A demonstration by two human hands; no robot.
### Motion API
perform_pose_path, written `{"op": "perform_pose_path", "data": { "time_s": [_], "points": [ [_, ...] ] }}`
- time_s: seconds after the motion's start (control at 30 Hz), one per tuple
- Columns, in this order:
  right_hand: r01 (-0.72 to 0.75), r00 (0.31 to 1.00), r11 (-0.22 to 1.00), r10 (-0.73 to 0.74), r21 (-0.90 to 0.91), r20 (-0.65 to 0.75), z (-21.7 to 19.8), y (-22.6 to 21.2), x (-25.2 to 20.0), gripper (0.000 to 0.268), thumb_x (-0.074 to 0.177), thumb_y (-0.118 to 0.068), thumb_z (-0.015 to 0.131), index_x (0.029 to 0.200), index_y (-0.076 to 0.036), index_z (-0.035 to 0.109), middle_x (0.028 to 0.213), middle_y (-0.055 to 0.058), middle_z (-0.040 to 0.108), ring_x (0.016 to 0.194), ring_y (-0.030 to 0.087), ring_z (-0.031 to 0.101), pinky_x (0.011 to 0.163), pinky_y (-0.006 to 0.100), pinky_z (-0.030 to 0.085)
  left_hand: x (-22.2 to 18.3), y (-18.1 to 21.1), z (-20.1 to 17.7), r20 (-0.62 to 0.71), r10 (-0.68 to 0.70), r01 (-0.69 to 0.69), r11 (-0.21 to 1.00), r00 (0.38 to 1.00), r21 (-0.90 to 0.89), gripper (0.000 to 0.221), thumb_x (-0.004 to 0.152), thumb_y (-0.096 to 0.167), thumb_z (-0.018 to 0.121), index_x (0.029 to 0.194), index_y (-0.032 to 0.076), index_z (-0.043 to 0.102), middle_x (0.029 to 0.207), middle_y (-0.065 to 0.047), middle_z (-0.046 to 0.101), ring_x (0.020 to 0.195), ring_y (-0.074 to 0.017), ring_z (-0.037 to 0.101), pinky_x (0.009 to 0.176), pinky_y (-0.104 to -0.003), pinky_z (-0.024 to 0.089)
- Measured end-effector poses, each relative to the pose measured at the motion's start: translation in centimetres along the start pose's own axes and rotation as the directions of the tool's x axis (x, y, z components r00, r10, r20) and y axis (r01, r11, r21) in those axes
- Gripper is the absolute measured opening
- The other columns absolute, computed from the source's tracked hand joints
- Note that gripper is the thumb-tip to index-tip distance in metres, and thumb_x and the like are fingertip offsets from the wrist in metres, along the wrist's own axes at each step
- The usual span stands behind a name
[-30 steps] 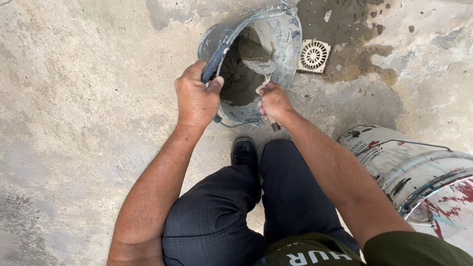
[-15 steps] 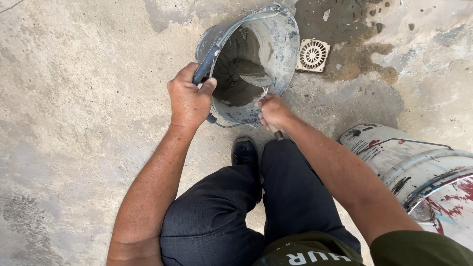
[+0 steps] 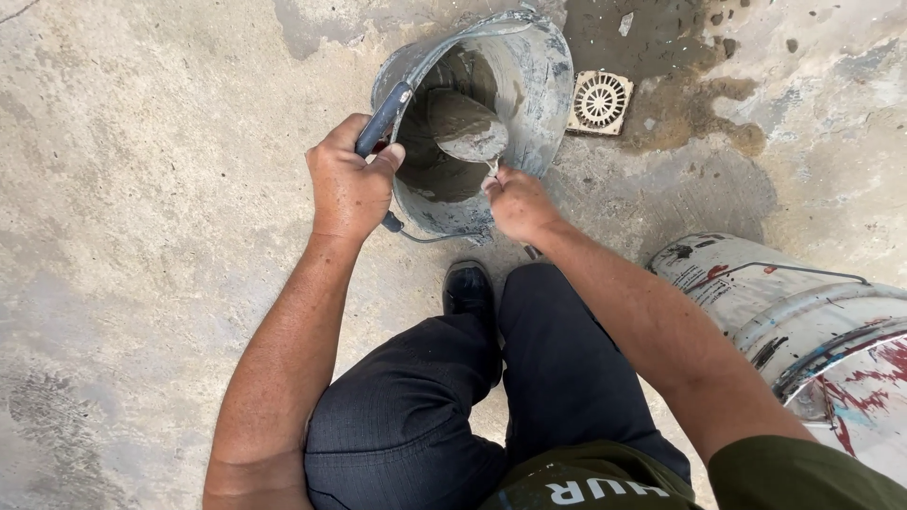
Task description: Applying mortar to a crack in a wall using a trowel and hands to fill and smooth the surface.
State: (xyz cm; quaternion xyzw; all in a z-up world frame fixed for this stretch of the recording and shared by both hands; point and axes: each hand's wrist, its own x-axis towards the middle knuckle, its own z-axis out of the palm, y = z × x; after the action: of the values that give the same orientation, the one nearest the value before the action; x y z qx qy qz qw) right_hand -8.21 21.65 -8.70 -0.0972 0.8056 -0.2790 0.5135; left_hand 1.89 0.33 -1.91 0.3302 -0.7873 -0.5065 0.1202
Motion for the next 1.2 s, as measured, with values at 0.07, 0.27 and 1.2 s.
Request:
{"op": "perform_pose_path", "data": {
  "time_s": [0.07, 0.27, 1.2],
  "points": [
    [0.12, 0.992, 0.99, -0.122, -0.069, -0.023, 1.3, 1.4, 0.5, 0.036, 0.106, -0.019, 0.045, 0.113, 0.011, 0.064, 0.078, 0.033, 0.068, 0.07, 0.044, 0.073, 0.046, 0.049, 0.066, -0.4, -0.3, -0.4, 0.018, 0.01, -0.01, 1.0, 1.0, 0.015, 0.018, 0.083, -0.01, 0.078, 0.096, 0.002, 0.075, 0.078, -0.018, 0.072, 0.081, -0.0312, 0.076, 0.07, -0.04, 0.06],
    [0.116, 0.993, 0.934, -0.105, -0.338, 0.049, 0.0, 1.3, -0.9, 0.033, 0.102, -0.024, 0.05, 0.109, 0.005, 0.066, 0.091, 0.031, 0.073, 0.09, 0.048, 0.074, 0.07, 0.057, 0.063, 0.4, -0.7, -0.7, 0.016, -0.027, 0.027, 0.999, 1.0, -0.022, 0.018, 0.083, -0.008, 0.078, 0.096, 0.004, 0.075, 0.078, -0.016, 0.072, 0.082, -0.0261, 0.075, 0.07, -0.038, 0.061],
    [0.382, 0.921, 0.313, -0.053, -0.869, 0.386, -5.7, 0.1, 2.2, 0.039, 0.096, 0.003, 0.041, 0.133, -0.002, 0.053, 0.074, 0.01, 0.067, 0.063, 0.025, 0.064, 0.055, 0.039, 0.057, 2.2, 1.3, -1.7, 0.24, -0.095, 0.08, 0.994, 0.966, 0.073, 0.023, 0.085, 0.002, 0.078, 0.076, 0.014, 0.06, 0.068, 0.008, 0.042, 0.064, -0.0093, 0.038, 0.058, -0.026, 0.035]
  ]
}}
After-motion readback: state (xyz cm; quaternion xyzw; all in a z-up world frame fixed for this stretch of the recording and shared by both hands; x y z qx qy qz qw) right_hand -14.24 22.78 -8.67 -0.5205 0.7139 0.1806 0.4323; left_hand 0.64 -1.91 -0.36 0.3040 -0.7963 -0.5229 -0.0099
